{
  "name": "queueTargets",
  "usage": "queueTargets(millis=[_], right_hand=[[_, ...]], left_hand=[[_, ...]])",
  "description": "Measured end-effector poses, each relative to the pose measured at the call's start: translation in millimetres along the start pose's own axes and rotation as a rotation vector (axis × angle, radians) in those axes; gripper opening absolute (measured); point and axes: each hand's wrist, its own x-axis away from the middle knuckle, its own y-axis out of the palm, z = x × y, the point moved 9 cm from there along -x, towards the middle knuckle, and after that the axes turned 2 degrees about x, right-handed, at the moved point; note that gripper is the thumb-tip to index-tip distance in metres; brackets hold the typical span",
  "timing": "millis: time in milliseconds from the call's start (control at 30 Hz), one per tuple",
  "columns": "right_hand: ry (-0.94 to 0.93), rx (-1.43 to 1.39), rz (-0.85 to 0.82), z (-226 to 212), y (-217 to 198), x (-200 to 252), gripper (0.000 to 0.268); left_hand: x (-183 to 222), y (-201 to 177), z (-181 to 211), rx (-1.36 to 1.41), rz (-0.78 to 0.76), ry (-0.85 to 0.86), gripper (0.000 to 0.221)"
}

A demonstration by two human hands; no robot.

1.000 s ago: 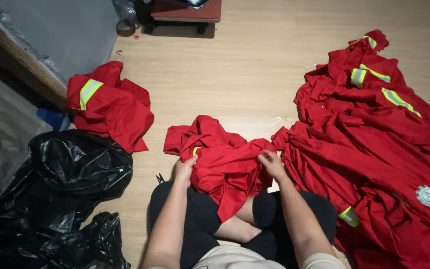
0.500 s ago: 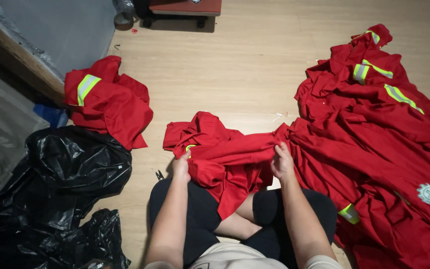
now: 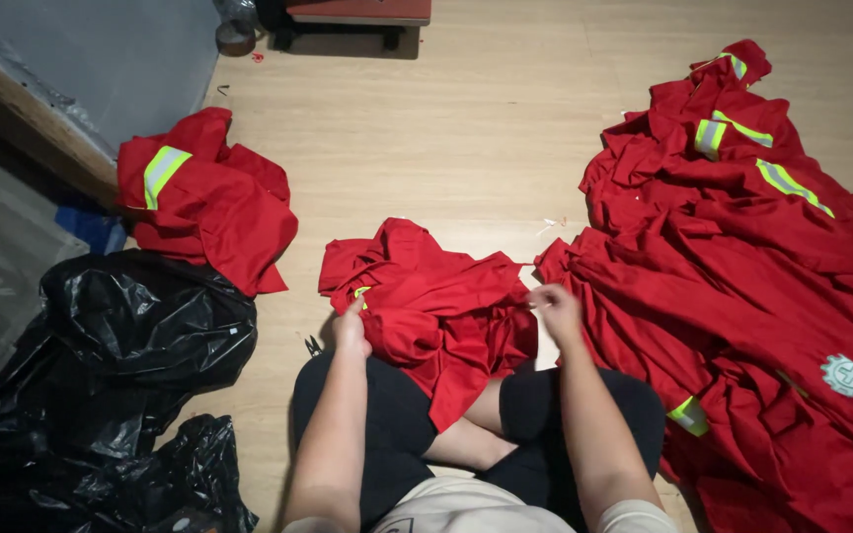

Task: Trimming loose threads from red jumpsuits using thread nippers

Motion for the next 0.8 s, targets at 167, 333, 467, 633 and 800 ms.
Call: queueTargets(millis=[167,333,467,633,800], right_hand=[[0.091,0.53,-0.479,27,54,24,0.032],[0.229,0.296,-0.275,28,3,9,0.028],[0.414,0.344,-0.019,75,-56,-3,0.022],[0.391,0.704,0.237,62,-112,-4,0.016],[0.457,-0.361,0.705,98,-143,-3,0.012]], left_hand=[[-2,1,-1,0.008,-0.008,0.009,0.068],[7,3,6,0.027,0.009,0.032,0.064],[5,5,6,0.049,0.036,0.038,0.06],[-4,0,2,0.042,0.06,0.041,0.059],[-29,-8,-6,0.089,0.061,0.072,0.055]])
